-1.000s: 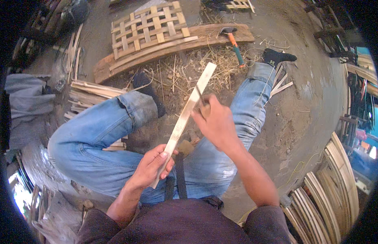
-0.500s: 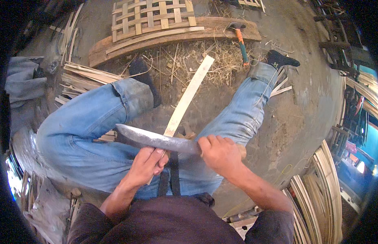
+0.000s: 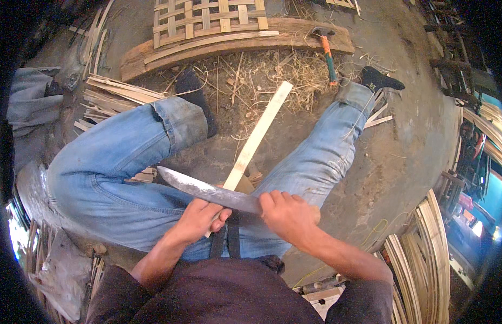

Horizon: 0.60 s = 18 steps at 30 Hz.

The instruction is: The person sits on the floor and uses a metal file to smooth and shape a thin wooden strip. They repeatedly file the strip, occasionally pausing to inspect the edges and adjust their grip.

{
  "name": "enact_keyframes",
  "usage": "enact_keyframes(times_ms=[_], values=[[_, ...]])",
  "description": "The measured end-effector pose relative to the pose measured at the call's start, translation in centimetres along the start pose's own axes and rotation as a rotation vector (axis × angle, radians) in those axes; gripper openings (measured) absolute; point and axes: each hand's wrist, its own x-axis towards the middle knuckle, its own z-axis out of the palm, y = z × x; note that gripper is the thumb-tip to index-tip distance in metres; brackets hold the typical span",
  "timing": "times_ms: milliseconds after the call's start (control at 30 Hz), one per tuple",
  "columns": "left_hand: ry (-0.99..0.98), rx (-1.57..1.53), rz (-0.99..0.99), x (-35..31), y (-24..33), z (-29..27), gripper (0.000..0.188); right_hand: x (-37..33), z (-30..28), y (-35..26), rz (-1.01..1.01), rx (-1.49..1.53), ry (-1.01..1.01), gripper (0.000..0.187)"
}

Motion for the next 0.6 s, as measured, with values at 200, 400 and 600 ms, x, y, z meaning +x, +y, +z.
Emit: enact_keyframes(times_ms=[200, 400, 600], values=[[-0.019, -0.138, 0.021, -0.7, 0.9, 0.8, 0.024, 0.5, -0.4, 3.0, 0.167, 0.13, -0.093, 0.018], [-0.008, -0.124, -0.009, -1.6, 0.4, 0.6, 0.026, -0.1, -0.9, 2.1, 0.293, 0.202, -0.127, 0.015], [0.07, -0.037, 0.076, -1.2, 0.1, 1.0, 0.028, 1.5, -0.5, 3.6, 0.28, 0.11, -0.067, 0.018]])
